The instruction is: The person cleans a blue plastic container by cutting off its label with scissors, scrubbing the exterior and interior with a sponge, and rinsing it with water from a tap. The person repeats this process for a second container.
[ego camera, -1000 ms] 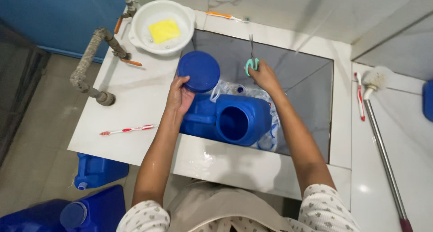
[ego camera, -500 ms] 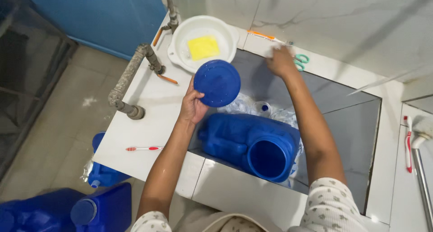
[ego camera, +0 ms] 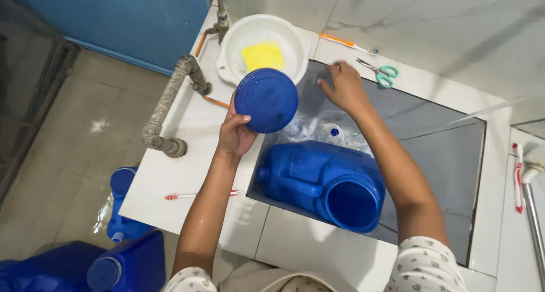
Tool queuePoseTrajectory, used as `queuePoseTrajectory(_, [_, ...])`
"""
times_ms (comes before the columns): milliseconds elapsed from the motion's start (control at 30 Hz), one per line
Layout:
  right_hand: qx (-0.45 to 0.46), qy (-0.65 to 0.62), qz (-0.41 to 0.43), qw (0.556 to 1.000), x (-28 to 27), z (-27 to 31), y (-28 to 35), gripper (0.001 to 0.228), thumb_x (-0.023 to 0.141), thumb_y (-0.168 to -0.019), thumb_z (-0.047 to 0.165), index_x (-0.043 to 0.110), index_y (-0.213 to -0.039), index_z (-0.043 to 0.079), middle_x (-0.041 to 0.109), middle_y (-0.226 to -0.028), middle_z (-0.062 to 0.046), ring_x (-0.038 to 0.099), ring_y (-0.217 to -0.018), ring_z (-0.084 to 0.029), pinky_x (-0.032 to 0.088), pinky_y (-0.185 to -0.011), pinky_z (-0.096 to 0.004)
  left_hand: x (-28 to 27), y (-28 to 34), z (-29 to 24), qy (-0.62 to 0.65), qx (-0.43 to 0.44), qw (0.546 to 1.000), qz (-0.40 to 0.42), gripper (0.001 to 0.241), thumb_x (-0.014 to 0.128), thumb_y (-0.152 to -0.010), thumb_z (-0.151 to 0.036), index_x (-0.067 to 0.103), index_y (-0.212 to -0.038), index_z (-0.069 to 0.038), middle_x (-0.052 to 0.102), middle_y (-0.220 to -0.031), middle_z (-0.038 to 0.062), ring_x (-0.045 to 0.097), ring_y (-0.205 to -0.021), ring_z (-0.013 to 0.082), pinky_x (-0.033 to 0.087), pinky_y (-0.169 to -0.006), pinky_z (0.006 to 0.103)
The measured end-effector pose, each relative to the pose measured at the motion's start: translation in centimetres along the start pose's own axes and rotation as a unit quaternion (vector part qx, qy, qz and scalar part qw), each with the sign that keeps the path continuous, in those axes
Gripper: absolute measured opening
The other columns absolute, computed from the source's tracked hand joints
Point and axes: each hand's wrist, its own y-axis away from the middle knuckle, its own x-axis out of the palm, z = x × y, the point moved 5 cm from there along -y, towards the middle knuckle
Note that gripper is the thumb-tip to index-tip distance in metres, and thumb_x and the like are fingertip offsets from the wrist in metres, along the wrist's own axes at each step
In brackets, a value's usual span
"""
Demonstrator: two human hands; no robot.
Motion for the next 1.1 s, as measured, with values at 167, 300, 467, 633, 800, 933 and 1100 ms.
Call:
queuePoseTrajectory(167, [-0.013, -0.144, 0.090, 0.985, 6.1, 6.4, -10.1, 0.052, 0.074, -0.092, 0.035, 0.063, -0.136, 0.009, 0.056, -0.141, -0.021, 0.053, -0.128, -0.043, 0.044, -0.107, -0.048, -4.4, 3.7, 2.4, 0.085, -0.065, 0.991, -0.081, 0.069, 0.064, -0.083, -0.017, 0.045, -0.146, 0.003, 0.055, -0.146, 0.020, 0.053, -0.136, 0.0346, 0.042, -0.118, 0.0506])
queuePoseTrajectory(300, [0.149, 0.006, 0.350, 0.925, 11.7, 11.8, -11.9, 0.089, 0.076, -0.085, 0.050, 0.028, -0.157, 0.034, 0.023, -0.162, -0.013, 0.024, -0.142, -0.053, 0.033, -0.106, -0.059, -5.9, 6.8, 4.7, 0.057, -0.148, 0.976, -0.148, 0.066, 0.063, -0.082, -0.020, 0.048, -0.142, 0.004, 0.059, -0.141, 0.021, 0.057, -0.131, 0.0364, 0.043, -0.113, 0.0537])
queuePoseTrajectory(467, [0.176, -0.110, 0.256, 0.944, 12.4, 9.4, -12.2, 0.072, 0.067, -0.092, 0.053, 0.039, -0.156, 0.032, 0.052, -0.141, -0.028, 0.058, -0.121, -0.050, 0.048, -0.104, -0.054, -3.8, 6.7, 5.6, 0.050, -0.157, 0.983, -0.082, 0.058, 0.061, -0.092, -0.021, 0.050, -0.143, 0.006, 0.061, -0.140, 0.020, 0.058, -0.131, 0.0323, 0.042, -0.117, 0.0487])
queuePoseTrajectory(633, [0.077, -0.082, 0.060, 0.992, 0.8, 5.6, -2.8, 0.066, 0.067, -0.099, 0.054, 0.050, -0.148, 0.014, 0.062, -0.135, -0.025, 0.059, -0.116, -0.044, 0.042, -0.104, -0.056, -1.5, 1.9, 7.1, 0.083, -0.133, 0.986, -0.053, 0.055, 0.058, -0.094, -0.024, 0.050, -0.142, 0.002, 0.059, -0.141, 0.017, 0.059, -0.130, 0.0305, 0.043, -0.115, 0.0490])
queuePoseTrajectory(800, [0.069, -0.084, 0.005, 0.994, -1.3, 12.1, 7.8, 0.060, 0.068, -0.095, 0.042, 0.057, -0.143, 0.008, 0.044, -0.136, -0.034, 0.048, -0.122, -0.050, 0.044, -0.103, -0.054, 0.8, -2.7, 12.7, 0.117, -0.166, 0.978, -0.041, 0.072, 0.048, -0.104, -0.057, 0.048, -0.148, 0.000, 0.056, -0.145, 0.017, 0.055, -0.133, 0.0294, 0.040, -0.117, 0.0456])
queuePoseTrajectory(933, [0.085, -0.043, -0.103, 0.990, -3.2, 8.4, 7.5, 0.054, 0.064, -0.085, 0.017, 0.059, -0.139, 0.008, 0.047, -0.145, -0.028, 0.049, -0.132, -0.048, 0.046, -0.112, -0.054, 3.0, -2.7, 16.0, 0.083, -0.191, 0.978, -0.005, 0.078, 0.038, -0.097, -0.068, 0.047, -0.149, -0.010, 0.055, -0.147, 0.012, 0.052, -0.136, 0.0277, 0.040, -0.116, 0.0483])
queuePoseTrajectory(1100, [0.182, -0.062, -0.079, 0.978, -2.5, 10.0, 11.2, 0.044, 0.058, -0.103, 0.036, 0.060, -0.132, 0.003, 0.049, -0.137, -0.028, 0.048, -0.129, -0.048, 0.041, -0.110, -0.055, 3.2, -3.4, 14.6, 0.010, -0.134, 0.990, 0.038, 0.078, 0.039, -0.105, -0.066, 0.048, -0.151, -0.004, 0.054, -0.151, 0.015, 0.051, -0.142, 0.0288, 0.040, -0.122, 0.0464])
